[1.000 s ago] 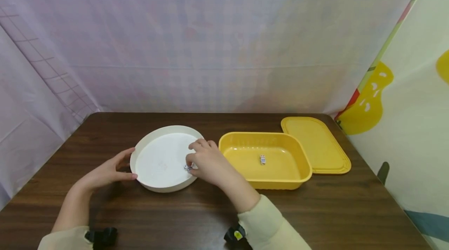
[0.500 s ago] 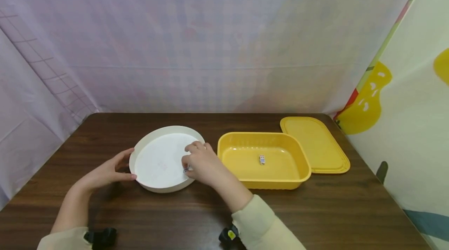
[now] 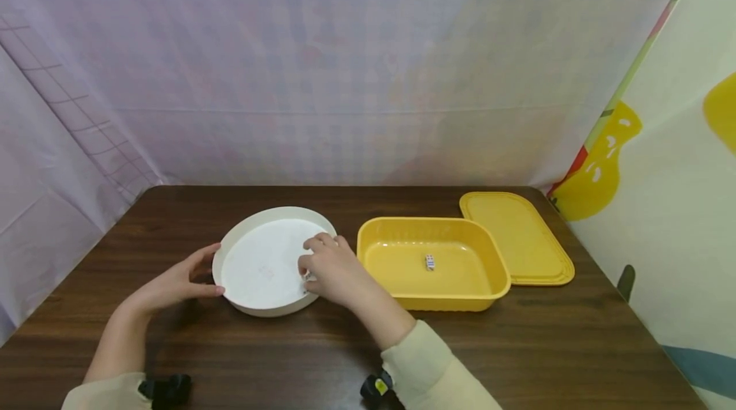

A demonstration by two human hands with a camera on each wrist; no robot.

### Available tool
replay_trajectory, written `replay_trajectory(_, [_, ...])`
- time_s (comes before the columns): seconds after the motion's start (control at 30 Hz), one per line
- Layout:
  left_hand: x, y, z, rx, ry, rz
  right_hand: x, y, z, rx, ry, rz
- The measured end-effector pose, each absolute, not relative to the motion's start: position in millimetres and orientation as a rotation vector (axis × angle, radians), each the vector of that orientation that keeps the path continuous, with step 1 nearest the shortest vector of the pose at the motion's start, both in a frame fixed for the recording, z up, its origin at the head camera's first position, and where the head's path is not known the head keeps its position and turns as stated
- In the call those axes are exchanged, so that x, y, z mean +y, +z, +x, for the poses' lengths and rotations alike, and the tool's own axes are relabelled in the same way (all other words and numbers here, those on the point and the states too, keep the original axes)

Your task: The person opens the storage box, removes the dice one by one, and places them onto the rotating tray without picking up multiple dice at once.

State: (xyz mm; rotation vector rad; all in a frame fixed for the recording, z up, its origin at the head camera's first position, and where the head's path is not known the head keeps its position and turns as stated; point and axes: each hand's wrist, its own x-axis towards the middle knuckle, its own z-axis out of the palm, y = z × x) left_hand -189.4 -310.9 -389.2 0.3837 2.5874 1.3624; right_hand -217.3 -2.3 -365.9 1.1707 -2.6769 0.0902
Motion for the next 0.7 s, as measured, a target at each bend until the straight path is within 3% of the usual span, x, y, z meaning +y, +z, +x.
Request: replay_trajectory(0.7, [-311.3, -390.0, -189.9, 2.590, 1.365, 0.395, 32.9, -340.0, -205.2, -2.625, 0.164, 1.173])
